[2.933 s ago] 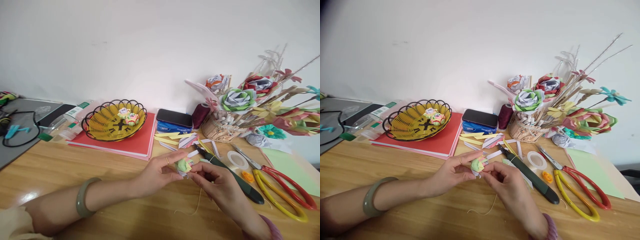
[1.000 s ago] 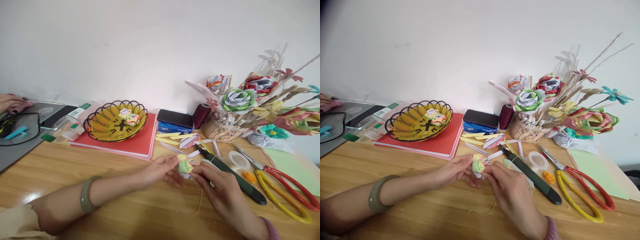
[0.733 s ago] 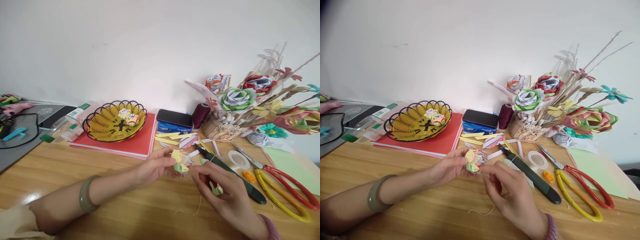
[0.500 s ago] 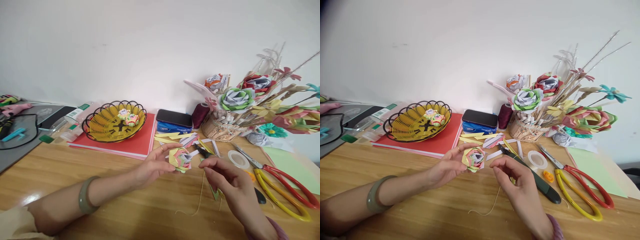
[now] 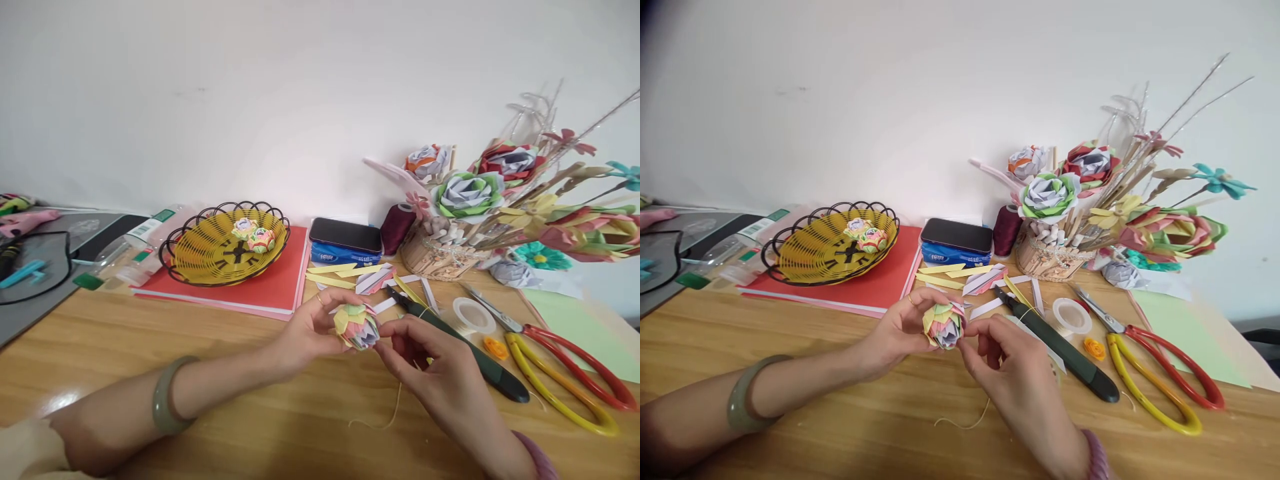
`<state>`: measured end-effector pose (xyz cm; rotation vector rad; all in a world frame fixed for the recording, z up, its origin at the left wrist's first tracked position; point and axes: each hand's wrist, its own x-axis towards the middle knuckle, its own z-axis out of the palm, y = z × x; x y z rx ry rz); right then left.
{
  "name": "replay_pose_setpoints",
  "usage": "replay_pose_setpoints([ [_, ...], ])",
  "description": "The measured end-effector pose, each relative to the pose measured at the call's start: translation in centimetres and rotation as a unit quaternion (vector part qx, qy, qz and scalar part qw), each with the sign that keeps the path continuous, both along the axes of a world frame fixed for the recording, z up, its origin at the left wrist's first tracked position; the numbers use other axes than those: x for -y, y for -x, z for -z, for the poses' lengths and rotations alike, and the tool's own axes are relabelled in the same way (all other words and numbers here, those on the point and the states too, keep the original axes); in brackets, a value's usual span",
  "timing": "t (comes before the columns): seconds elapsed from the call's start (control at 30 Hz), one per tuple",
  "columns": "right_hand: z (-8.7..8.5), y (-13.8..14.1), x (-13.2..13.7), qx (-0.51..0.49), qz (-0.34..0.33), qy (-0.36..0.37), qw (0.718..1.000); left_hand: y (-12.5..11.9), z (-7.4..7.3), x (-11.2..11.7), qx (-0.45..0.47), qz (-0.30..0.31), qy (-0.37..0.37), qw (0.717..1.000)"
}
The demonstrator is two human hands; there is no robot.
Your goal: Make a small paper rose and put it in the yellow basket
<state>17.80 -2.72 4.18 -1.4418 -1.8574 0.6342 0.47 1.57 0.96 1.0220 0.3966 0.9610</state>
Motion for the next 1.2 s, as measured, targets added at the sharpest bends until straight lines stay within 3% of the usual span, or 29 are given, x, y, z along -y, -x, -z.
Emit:
replay_pose_setpoints([
  [0.13, -0.3, 0.3, -0.1, -0.025, -0.006, 0.024, 0.999, -0.1, 0.3, -0.1, 0.001, -0.007, -0.018, 1.000],
  [0.27, -0.7, 0.6, -0.2, -0.095, 0.000, 0.103, 0.990, -0.2, 0.3, -0.1, -0.004, -0.009, -0.033, 0.999],
  [0.4, -1.0, 0.4, -0.2, -0.173, -0.012, 0.219, 0.960, -0.3, 0.3, 0.1, -0.022, -0.016, -0.065, 0.998],
  [0.53, -1.0, 0.1, -0.5, -0.250, -0.007, 0.288, 0.925, -0.1, 0.2, 0.4, -0.049, -0.018, -0.059, 0.997],
  [0.63, -1.0, 0.0, -0.6, -0.313, -0.021, 0.307, 0.899, 0.0, 0.1, 0.5, -0.058, 0.010, -0.035, 0.998],
  [0.73, -0.8, -0.3, -0.7, -0.364, -0.015, 0.281, 0.888, 0.1, 0.0, 0.5, -0.057, 0.038, -0.012, 0.998],
  [0.9, -0.3, -0.8, -0.8, -0.348, 0.035, 0.213, 0.912, 0.1, 0.2, 0.3, -0.047, 0.020, -0.017, 0.999],
  [1.03, -0.5, -0.5, -0.6, -0.226, 0.013, 0.186, 0.956, 0.1, 0.6, 0.3, -0.058, -0.013, -0.033, 0.998],
  [1.2, -0.4, 0.1, -0.5, -0.129, -0.009, 0.162, 0.978, 0.0, 0.9, 0.2, -0.068, -0.013, -0.014, 0.997],
])
